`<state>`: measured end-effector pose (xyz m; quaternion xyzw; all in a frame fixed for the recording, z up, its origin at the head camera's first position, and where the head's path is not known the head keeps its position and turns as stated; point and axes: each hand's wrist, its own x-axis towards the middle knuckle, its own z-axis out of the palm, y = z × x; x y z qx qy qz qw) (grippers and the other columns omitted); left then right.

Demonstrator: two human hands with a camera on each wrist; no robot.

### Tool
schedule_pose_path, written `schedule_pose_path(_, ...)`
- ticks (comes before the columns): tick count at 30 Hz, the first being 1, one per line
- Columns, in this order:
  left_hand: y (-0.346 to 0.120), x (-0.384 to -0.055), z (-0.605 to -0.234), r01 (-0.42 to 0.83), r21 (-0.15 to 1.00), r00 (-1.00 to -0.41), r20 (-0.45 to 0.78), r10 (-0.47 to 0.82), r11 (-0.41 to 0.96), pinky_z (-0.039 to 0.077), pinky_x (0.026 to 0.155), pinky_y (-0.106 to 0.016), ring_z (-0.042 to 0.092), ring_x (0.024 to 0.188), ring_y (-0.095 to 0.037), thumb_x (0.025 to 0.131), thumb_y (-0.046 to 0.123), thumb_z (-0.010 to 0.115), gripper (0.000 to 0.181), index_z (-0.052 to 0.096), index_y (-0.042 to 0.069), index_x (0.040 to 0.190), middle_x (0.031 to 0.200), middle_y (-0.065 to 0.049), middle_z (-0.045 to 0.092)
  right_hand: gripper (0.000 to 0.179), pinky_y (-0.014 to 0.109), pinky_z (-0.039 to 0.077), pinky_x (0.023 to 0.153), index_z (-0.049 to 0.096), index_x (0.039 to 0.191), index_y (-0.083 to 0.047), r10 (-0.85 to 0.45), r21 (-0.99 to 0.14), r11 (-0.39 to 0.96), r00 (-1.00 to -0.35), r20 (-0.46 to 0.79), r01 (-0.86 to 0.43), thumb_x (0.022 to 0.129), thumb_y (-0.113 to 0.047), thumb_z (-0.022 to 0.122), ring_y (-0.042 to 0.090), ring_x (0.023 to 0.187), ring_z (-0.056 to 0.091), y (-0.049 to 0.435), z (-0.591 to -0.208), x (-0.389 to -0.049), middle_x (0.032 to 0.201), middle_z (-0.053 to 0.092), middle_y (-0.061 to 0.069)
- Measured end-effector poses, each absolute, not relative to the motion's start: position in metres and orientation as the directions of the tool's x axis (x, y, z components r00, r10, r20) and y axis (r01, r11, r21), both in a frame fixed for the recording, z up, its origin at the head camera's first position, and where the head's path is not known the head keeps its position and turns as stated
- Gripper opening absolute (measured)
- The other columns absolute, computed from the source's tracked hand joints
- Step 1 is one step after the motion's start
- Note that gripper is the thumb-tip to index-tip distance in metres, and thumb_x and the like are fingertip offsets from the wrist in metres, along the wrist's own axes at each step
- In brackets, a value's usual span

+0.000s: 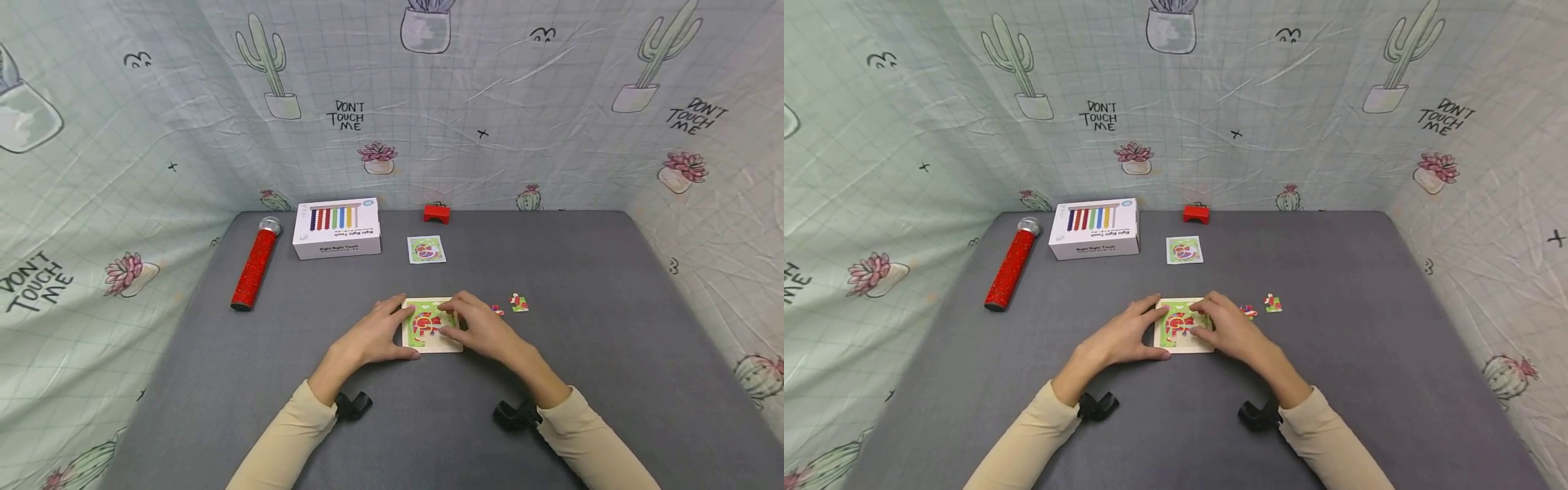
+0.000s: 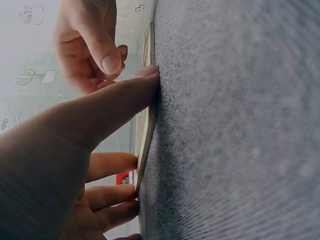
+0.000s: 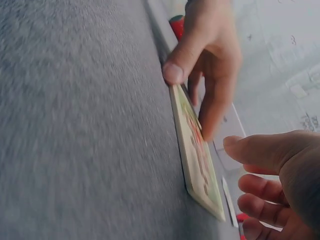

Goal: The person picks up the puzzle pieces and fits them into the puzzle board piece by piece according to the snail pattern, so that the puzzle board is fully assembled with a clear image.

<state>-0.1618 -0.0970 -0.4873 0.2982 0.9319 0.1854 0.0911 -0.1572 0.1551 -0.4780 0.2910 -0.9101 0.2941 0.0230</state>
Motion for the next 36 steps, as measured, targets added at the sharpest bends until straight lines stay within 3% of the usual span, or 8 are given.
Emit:
schedule_pose_path(18, -0.097, -0.162, -0.487, 0.511, 0.422, -0.806, -0.067, 0.588, 0.749, 0.024, 0.125, -0.052, 0.030, 0.151, -0.033, 0.080, 0.052, 0.080, 0.090, 0.045, 0.009, 0.151, 0.161, -0.018, 0.032, 0.043, 0.044, 0.053, 0.088, 0.067, 0.123, -0.003, -0.410, -0.534, 0.718, -0.891, 0.196, -0.448, 0.086, -0.021, 0.080, 0.026, 0.101, 0.062, 0.201, -0.478, -0.159, 0.114, 0.063, 0.011)
schedule_pose_path(26, -0.097, -0.162, -0.488, 0.500, 0.426, -0.811, -0.075, 0.581, 0.754, 0.023, 0.125, -0.052, 0.030, 0.151, -0.032, 0.080, 0.053, 0.079, 0.091, 0.045, 0.009, 0.151, 0.161, -0.017, 0.032, 0.042, 0.039, 0.050, 0.078, 0.068, 0.122, -0.004, -0.364, -0.507, 0.756, -0.910, 0.200, -0.414, 0.085, -0.019, 0.080, 0.022, 0.091, 0.059, 0.219, -0.485, -0.161, 0.110, 0.063, 0.010)
schedule_pose_path(36, -0.097, -0.162, -0.489, 0.507, 0.419, -0.810, -0.068, 0.583, 0.753, 0.024, 0.125, -0.053, 0.031, 0.151, -0.033, 0.080, 0.054, 0.079, 0.090, 0.045, 0.009, 0.151, 0.161, -0.018, 0.033, 0.039, 0.044, 0.055, 0.080, 0.067, 0.120, 0.001, -0.343, -0.496, 0.779, -0.923, 0.175, -0.384, 0.087, -0.014, 0.078, 0.025, 0.091, 0.064, 0.233, -0.489, -0.165, 0.107, 0.063, 0.015)
